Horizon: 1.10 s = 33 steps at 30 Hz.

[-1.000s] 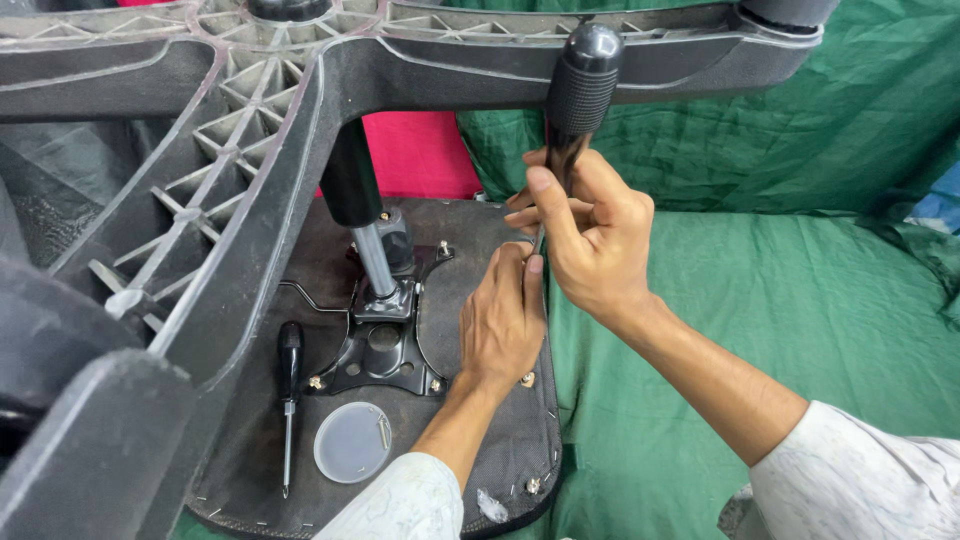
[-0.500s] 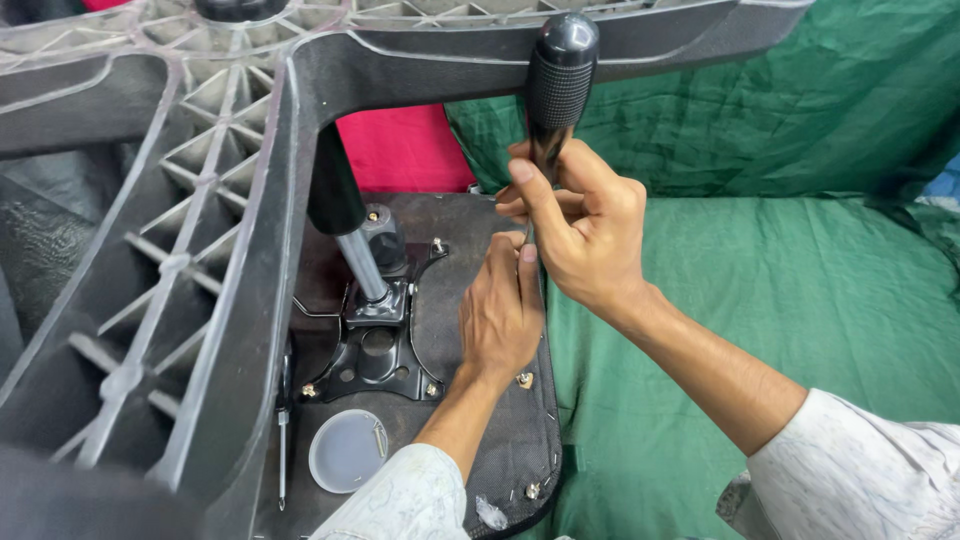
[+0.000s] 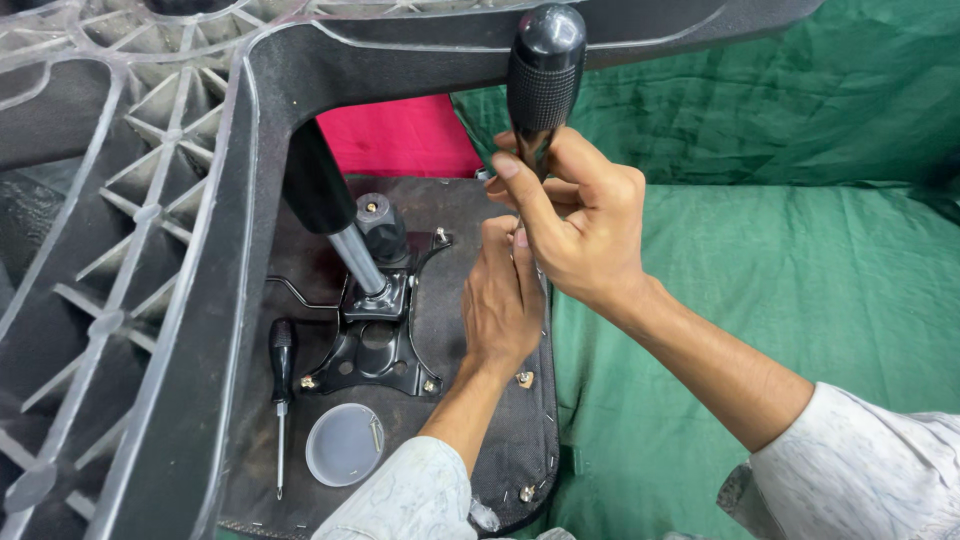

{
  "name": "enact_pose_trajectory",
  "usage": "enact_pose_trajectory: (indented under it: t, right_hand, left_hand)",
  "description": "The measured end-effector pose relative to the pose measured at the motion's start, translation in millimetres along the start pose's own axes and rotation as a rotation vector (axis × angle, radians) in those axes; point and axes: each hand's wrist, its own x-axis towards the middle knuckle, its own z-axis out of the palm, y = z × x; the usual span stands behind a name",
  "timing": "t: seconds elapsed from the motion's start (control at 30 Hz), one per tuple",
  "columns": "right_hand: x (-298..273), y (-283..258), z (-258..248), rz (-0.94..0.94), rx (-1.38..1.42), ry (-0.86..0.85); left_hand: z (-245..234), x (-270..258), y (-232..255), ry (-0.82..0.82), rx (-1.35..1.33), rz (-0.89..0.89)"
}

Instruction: The person uses a screwdriver to tighten screws on the underside of a chair base, securing the fabric cover to the metal frame. The hands repeatedly position and turn the screwdriver at multiple screw locations around the base.

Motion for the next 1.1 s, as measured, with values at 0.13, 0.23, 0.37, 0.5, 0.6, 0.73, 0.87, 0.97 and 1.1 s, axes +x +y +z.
enact_pose_trajectory:
  t: [0.13, 0.23, 0.37, 0.5, 0.6, 0.73, 0.87, 0.97, 1.1]
  right_hand:
    - [0, 5, -1, 0.005, 0.018, -0.016]
    - [-5, 15, -5, 0.022, 0.079, -0.056]
    - [-20, 36, -10, 0.093, 0.164, -0.118]
    - [-35, 59, -7, 0.277, 0.187, -0.108]
    - [-43, 69, -5, 0.338, -0.097, -0.143]
    - [-52, 77, -1, 0.282, -0.084, -0.187]
    - [-73, 82, -1, 0.112, -0.144, -0.231]
    - [-96, 86, 2, 0.115, -0.112, -0.33]
    - [-122, 89, 15, 0.113, -0.239, -0.482]
  left_hand:
    - [2, 0, 0, 0.024, 0.008, 0.007]
    - [3, -1, -4, -0.003, 0.044, -0.068]
    - [0, -12, -18, -0.075, 0.166, -0.218]
    - [-4, -20, -48, -0.158, 0.278, -0.366]
    - [-2, -23, -78, -0.14, 0.293, -0.496]
    - [9, -23, -114, 0.012, -0.194, -0.752]
    - [3, -19, -135, 0.087, -0.557, -1.019]
    - [-15, -18, -137, 0.034, -0.503, -1.062]
    - [-28, -24, -124, 0.001, -0.326, -1.051]
